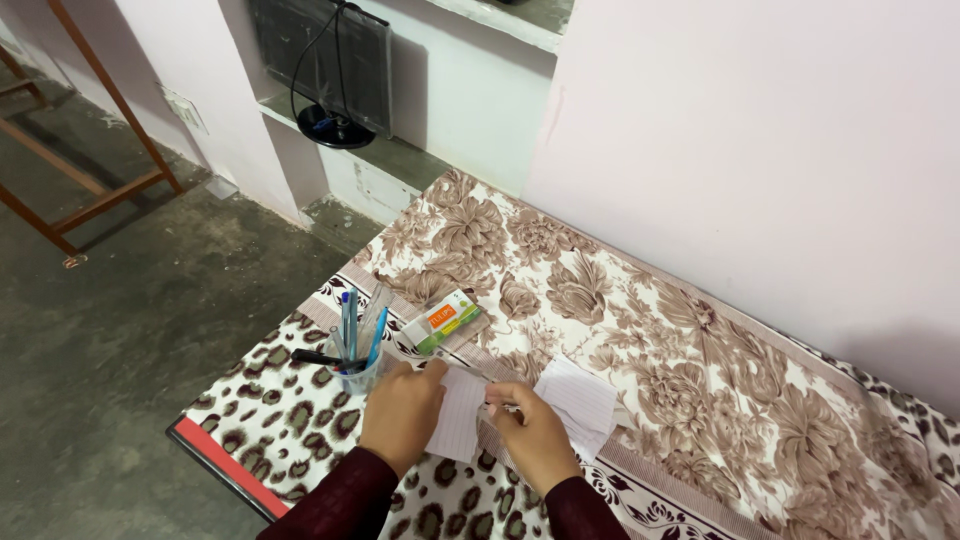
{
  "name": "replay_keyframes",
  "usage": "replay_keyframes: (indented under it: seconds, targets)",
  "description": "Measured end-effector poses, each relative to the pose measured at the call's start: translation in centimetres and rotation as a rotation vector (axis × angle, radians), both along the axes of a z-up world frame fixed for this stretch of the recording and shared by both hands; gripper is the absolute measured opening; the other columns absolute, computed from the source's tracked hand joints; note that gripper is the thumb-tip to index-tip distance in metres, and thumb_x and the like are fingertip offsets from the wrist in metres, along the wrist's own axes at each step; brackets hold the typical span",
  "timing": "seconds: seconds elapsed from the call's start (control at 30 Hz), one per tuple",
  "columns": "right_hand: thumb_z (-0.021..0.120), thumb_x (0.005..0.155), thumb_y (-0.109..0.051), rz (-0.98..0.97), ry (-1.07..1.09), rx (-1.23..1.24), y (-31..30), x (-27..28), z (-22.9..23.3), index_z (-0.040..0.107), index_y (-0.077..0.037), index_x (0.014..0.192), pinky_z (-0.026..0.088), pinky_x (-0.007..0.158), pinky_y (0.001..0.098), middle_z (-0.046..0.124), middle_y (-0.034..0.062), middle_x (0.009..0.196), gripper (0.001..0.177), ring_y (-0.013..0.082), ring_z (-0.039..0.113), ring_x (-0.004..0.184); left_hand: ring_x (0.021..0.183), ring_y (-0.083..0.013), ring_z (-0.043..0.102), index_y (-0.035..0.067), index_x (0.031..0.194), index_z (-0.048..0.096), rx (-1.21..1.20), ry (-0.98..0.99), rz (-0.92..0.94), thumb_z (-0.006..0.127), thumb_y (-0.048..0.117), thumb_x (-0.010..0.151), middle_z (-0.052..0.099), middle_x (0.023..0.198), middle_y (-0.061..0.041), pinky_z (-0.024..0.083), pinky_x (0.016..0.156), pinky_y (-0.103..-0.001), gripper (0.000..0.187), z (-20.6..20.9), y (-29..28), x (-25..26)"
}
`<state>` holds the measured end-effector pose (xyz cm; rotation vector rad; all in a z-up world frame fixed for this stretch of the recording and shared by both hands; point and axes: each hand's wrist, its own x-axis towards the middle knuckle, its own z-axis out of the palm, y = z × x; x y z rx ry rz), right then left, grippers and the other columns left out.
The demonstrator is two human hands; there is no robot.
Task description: The person places a monitor on a shelf, then arranges stationery items on a table, including a pen holder, a small box, and papers. They fold a patterned cloth and wipe the table surface with a yellow cloth.
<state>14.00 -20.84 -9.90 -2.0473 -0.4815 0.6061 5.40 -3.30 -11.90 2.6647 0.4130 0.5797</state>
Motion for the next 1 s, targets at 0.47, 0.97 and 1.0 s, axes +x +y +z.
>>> replay_keyframes:
  seconds: [0.47, 0.97, 1.0]
  targets:
    - [0.066, 0.093, -0.023, -0.003, 0.035, -0.046, -0.1, -0.6, 1.1, 0.070, -0.013, 0.122, 0.054, 0.085, 0.0279, 0.079, 0.0010, 0.116, 0.031, 0.0132, 0.072, 0.094, 0.106, -0.0322, 0.060, 0.003, 0.125, 0.060, 0.082, -0.089, -0.116, 0.072, 0.013, 0.080, 0.065, 0.123, -0.013, 0.048, 0.088, -0.044, 0.048, 2.5, -0.7, -1.3]
    - [0.063, 0.096, -0.026, -0.034, -0.365, -0.483, -5.0, 4.5, -0.6, 0.067, -0.023, 0.127, 0.056, 0.094, 0.0348, 0.069, -0.0012, 0.131, 0.032, 0.0189, 0.074, 0.103, 0.142, -0.0416, 0.031, 0.017, 0.114, 0.072, 0.052, 0.003, -0.094, 0.073, 0.018, 0.079, 0.050, 0.141, -0.016, 0.023, 0.110, -0.062, 0.035, 2.4, -1.6, -1.2]
    - [0.063, 0.096, -0.027, -0.024, -0.366, -0.555, -5.8, 5.2, -0.6, 0.065, -0.022, 0.130, 0.056, 0.096, 0.0355, 0.067, -0.0006, 0.133, 0.034, 0.0186, 0.073, 0.107, 0.140, -0.0415, 0.033, 0.017, 0.114, 0.071, 0.031, -0.040, -0.101, 0.073, 0.018, 0.080, 0.051, 0.140, -0.015, 0.024, 0.109, -0.062, 0.034, 2.4, -1.6, -1.2]
